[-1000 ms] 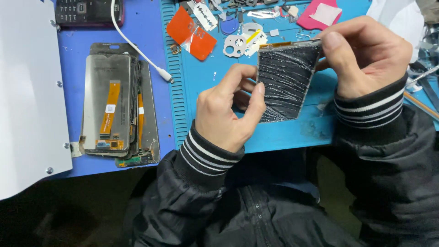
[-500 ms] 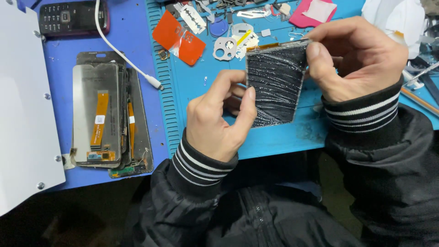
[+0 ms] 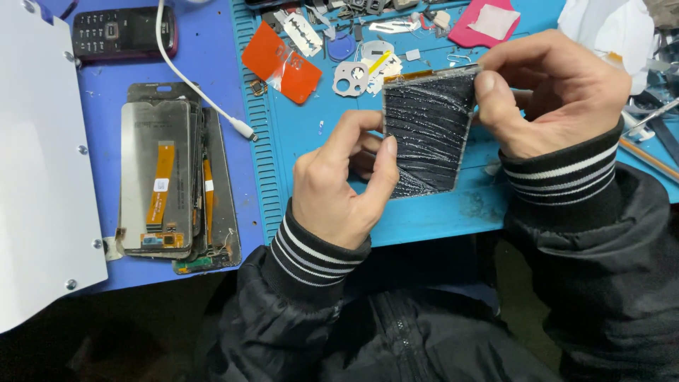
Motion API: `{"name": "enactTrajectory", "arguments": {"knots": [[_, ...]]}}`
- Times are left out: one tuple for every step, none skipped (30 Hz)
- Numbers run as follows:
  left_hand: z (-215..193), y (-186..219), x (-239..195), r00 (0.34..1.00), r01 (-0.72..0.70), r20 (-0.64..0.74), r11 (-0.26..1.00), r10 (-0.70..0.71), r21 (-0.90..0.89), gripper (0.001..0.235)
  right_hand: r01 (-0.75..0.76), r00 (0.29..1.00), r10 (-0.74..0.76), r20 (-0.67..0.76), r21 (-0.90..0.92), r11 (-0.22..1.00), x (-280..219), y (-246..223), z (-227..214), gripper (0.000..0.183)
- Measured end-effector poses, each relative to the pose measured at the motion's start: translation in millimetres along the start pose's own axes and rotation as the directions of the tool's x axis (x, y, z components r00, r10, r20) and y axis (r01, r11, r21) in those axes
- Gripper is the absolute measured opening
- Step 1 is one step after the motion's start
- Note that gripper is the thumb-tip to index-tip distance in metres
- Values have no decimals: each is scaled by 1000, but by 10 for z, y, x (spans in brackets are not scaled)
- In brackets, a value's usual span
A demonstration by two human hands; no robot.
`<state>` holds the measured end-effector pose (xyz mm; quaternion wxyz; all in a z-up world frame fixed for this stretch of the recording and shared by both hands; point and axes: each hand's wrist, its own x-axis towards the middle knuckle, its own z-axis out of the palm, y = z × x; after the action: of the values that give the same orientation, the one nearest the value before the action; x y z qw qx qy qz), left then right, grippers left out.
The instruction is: Inspecting and preparing a cracked smartphone screen and its ribbon cable for repair.
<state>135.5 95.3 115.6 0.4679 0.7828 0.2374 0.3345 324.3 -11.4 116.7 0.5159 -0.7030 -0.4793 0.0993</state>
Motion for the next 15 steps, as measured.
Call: {"name": "enactTrajectory", "arguments": {"knots": [[2,2,0,1000,0,0,1000,0,2,10,1,1000,-1,0,2,1000,-4,5,-11,10],[2,4,-1,1000,5,-1,1000,-5,-4,10,7,1000,-8,8,3,1000,-8,9,-19,12],[2,6,-2,1000,10,-1,1000,-10,-9,10,14,1000,-14,15,5,1000,-13,14,-28,15],[1,4,-3,1000,9,-2,1000,-9,-9,10,15,1000,-15,15,5,1000,0,-15,-15,15],[2,3,-4,1000,6,-1,1000,-6,-6,10,21,1000,-21,5,17,1000,14,-43,-4,16],[3,2,-2,1000,1,1,1000,-1,-5,10,27,1000,-27,-7,29,999,25,-72,5,18],[4,0,-3,1000,-1,3,1000,1,-5,10,27,1000,-27,-9,28,999,23,-57,15,18],[6,-2,-3,1000,-6,0,1000,6,-1,10,8,1000,-8,-21,16,1000,23,-41,26,17],[6,-5,-2,1000,-11,-2,1000,11,3,10,-11,999,11,-33,3,1000,23,-26,38,16],[7,-5,-2,1000,-12,-3,1000,12,3,10,-10,999,10,-33,3,1000,20,-34,42,16],[8,-5,-1,1000,-11,-3,1000,11,6,10,-29,999,29,-32,8,1000,18,-42,46,14],[8,-5,0,1000,-9,-4,1000,9,11,10,-47,998,48,-30,14,999,19,-50,52,11],[1,7,6,1000,-10,-6,1000,10,11,10,-46,998,46,-30,14,999,17,-53,40,11],[-5,17,9,1000,-9,-1,1000,9,6,9,-57,998,56,-13,-1,998,12,-56,30,7],[-11,27,12,1000,-7,5,1000,7,1,8,-67,998,67,4,-17,998,7,-58,21,6]]}}
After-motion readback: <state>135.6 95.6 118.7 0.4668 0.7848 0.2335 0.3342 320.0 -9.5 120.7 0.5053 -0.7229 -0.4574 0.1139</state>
